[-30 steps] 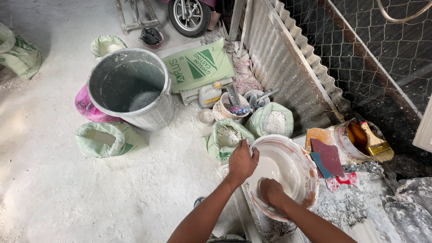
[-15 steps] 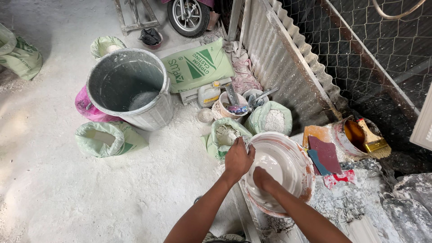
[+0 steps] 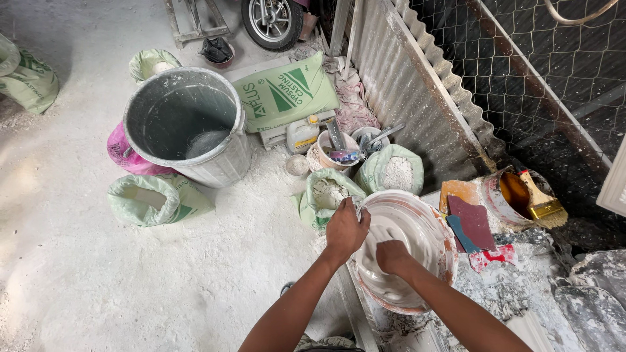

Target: The person spreads white plaster slurry by hand along decorative fluted moulding strips lying on the workshop floor, working along their length. They then mix plaster in a bucket and scoop the slurry with a terracotta pot, spreading it onto the mouldings by hand.

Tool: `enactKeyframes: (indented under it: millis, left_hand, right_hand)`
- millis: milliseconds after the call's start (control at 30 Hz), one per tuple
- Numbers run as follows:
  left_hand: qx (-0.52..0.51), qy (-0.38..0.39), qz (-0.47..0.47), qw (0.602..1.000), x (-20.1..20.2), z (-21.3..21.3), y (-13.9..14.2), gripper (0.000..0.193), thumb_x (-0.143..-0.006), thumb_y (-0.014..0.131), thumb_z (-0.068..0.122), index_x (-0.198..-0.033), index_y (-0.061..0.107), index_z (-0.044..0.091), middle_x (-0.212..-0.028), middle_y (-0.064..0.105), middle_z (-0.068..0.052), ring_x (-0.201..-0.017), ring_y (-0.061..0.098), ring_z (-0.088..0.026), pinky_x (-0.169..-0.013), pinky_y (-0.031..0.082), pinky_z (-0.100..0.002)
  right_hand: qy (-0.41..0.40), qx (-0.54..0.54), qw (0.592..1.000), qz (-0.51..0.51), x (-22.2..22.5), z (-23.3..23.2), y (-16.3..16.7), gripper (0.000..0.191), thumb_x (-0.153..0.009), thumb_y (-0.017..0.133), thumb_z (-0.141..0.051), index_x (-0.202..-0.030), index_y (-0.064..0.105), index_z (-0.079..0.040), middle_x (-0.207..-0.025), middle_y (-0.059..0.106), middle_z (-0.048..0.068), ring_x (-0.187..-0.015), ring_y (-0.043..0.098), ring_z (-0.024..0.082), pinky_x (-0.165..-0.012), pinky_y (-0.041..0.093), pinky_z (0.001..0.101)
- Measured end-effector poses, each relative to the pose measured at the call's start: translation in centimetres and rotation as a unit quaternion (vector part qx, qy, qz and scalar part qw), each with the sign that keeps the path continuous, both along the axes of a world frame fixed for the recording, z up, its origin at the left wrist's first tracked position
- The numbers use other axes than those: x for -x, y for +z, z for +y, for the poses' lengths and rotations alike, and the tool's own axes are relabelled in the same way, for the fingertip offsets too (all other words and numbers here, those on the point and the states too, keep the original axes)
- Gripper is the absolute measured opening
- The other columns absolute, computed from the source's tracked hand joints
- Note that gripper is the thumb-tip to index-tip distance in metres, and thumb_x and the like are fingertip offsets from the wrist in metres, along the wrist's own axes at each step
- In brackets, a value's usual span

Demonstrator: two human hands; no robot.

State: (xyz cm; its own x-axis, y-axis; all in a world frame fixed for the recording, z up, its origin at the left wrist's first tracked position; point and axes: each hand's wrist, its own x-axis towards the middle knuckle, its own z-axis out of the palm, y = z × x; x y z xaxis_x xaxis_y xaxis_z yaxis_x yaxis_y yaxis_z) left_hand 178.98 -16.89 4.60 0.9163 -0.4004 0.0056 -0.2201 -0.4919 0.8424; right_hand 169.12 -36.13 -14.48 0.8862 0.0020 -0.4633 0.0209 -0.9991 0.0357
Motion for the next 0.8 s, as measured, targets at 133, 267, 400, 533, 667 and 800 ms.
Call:
enactKeyframes:
  millis: [133, 267, 400, 533, 667, 800]
  left_hand:
    - [-0.005, -0.003, 0.010, 1.000, 0.0, 0.0, -0.1, 0.045, -0.094, 0.059, 0.026, -0.118, 0.058, -0.011, -0.111, 0.067, -0.031, -0.096, 0.069, -0.047, -0.085, 0.056, -0.051]
    - [-0.001, -0.002, 0.003, 1.000, 0.1, -0.1, -0.1, 0.047, -0.094, 0.060, 0.027, -0.120, 0.057, -0.012, -0.111, 0.066, -0.033, -0.096, 0.069, -0.048, -0.084, 0.056, -0.051]
    - [-0.004, -0.001, 0.005, 1.000, 0.0, 0.0, -0.1, 0.048, -0.094, 0.059, 0.027, -0.121, 0.056, -0.013, -0.111, 0.066, -0.034, -0.096, 0.069, -0.048, -0.084, 0.056, -0.051]
    - [-0.013, -0.003, 0.016, 1.000, 0.0, -0.1, -0.1, 0.049, -0.094, 0.059, 0.028, -0.121, 0.057, -0.013, -0.112, 0.066, -0.033, -0.097, 0.069, -0.048, -0.085, 0.056, -0.051]
    - [-0.003, 0.003, 0.000, 1.000, 0.1, -0.1, -0.1, 0.050, -0.094, 0.059, 0.027, -0.123, 0.056, -0.013, -0.113, 0.065, -0.034, -0.096, 0.069, -0.048, -0.084, 0.057, -0.051]
    - [-0.001, 0.003, 0.014, 1.000, 0.1, 0.0, 0.1, 0.048, -0.093, 0.060, 0.028, -0.121, 0.057, -0.012, -0.112, 0.066, -0.034, -0.096, 0.068, -0.048, -0.084, 0.056, -0.051]
  right_hand:
    - [-0.071, 0.044, 0.994, 0.073, 1.3, 1.1, 2.2, 0.039, -0.083, 0.066, -0.018, -0.118, 0.072, -0.002, -0.119, 0.071, 0.020, -0.113, 0.070, 0.031, -0.094, 0.055, 0.0477]
    - [-0.117, 0.034, 0.984, 0.127, 2.0, 3.6, 2.8, 0.026, -0.092, 0.059, -0.012, -0.107, 0.078, -0.005, -0.114, 0.075, 0.019, -0.109, 0.073, 0.030, -0.088, 0.059, 0.0398]
    - [-0.164, -0.040, 0.979, 0.117, 1.3, 3.3, 2.2, 0.025, -0.090, 0.058, -0.010, -0.104, 0.077, -0.002, -0.111, 0.075, 0.023, -0.105, 0.074, 0.036, -0.086, 0.060, 0.0422]
    - [-0.169, -0.039, 0.980, 0.095, 0.1, 0.2, 1.6, 0.025, -0.090, 0.056, -0.011, -0.103, 0.076, -0.004, -0.114, 0.074, 0.020, -0.110, 0.072, 0.034, -0.092, 0.058, 0.0421]
    - [-0.142, -0.076, 0.985, 0.063, -2.3, 0.1, 0.2, 0.028, -0.092, 0.052, -0.011, -0.107, 0.074, -0.003, -0.116, 0.071, 0.023, -0.111, 0.070, 0.035, -0.097, 0.055, 0.0422]
    - [-0.183, -0.136, 0.973, 0.036, -2.5, 2.6, -0.9, 0.028, -0.094, 0.050, -0.012, -0.108, 0.073, -0.002, -0.116, 0.070, 0.025, -0.111, 0.070, 0.037, -0.098, 0.054, 0.0434]
